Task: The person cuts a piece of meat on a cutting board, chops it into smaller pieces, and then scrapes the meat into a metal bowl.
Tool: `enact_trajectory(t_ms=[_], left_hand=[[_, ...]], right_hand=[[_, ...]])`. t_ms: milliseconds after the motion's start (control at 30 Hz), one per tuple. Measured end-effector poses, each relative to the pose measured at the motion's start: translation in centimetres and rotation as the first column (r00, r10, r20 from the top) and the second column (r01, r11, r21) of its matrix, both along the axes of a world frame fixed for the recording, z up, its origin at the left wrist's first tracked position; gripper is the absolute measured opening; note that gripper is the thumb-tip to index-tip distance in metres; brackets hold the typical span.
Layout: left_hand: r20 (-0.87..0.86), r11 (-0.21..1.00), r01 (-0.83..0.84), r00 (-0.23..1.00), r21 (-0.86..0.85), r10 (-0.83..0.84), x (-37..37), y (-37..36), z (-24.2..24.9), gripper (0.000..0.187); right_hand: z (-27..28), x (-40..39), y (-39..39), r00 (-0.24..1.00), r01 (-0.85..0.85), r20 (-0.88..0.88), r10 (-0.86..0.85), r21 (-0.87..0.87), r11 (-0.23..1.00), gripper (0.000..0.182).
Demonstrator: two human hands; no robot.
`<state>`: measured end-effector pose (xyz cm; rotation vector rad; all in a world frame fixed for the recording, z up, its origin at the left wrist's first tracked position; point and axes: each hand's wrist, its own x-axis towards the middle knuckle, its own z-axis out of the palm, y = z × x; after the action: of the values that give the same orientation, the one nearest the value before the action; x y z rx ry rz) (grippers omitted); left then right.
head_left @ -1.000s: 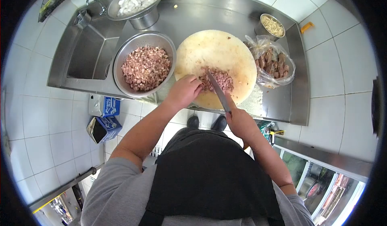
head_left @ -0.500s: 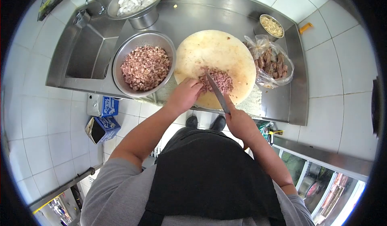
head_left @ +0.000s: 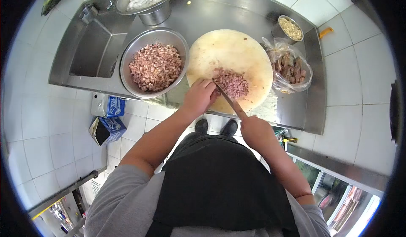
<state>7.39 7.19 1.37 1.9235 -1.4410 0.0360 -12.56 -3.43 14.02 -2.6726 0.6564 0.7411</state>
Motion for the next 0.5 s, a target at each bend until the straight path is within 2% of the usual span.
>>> enact_trajectory(t_ms=[100,167,233,267,333,400,500], left_hand=[[0.023,1.000,-0.013,1.000,-0.013,0.013,0.0,-0.3,-0.7,0.018],[0.006,1.000,-0.020,1.000,-0.007,0.020,0.0,-0.4,-1.2,0.017],[-0.009,1.000,-0.029,1.000,-0.011,0.029,-0.1,-0.5,-1.6,0.017],[-0.005,0.999,-0.037,0.999,-0.028,0.037,0.1,-0.4,-1.7,0.017],[-0.003,0.998,-0.025,1.000,-0.056,0.025,0.2,-0.6,-1.4,0.016],[-0.089,0.997,-0.041,0.995,-0.060,0.035,0.1,0.0,-1.2,0.016],[-0.042,0.998,-0.047,0.998,-0.043,0.045,0.2,-0.1,-1.3,0.016]], right_hand=[[0.3,0.1,-0.5,0.998,-0.029,-0.058,0.029,-0.014,0.999,0.077],[-3.4,0.1,-0.7,1.000,-0.003,-0.030,0.004,0.030,1.000,0.081],[-6.3,1.2,-0.5,0.990,0.069,0.118,-0.079,0.091,0.993,0.084],[-6.7,1.8,-0.7,0.989,0.068,0.126,-0.080,0.095,0.993,0.084],[-5.5,3.0,-1.2,0.996,0.036,0.077,-0.040,0.053,0.998,0.084],[-2.8,3.0,-0.9,0.999,0.022,0.042,-0.024,0.029,0.999,0.085],[-0.2,2.5,0.1,1.000,-0.006,-0.021,0.007,0.026,1.000,0.085]])
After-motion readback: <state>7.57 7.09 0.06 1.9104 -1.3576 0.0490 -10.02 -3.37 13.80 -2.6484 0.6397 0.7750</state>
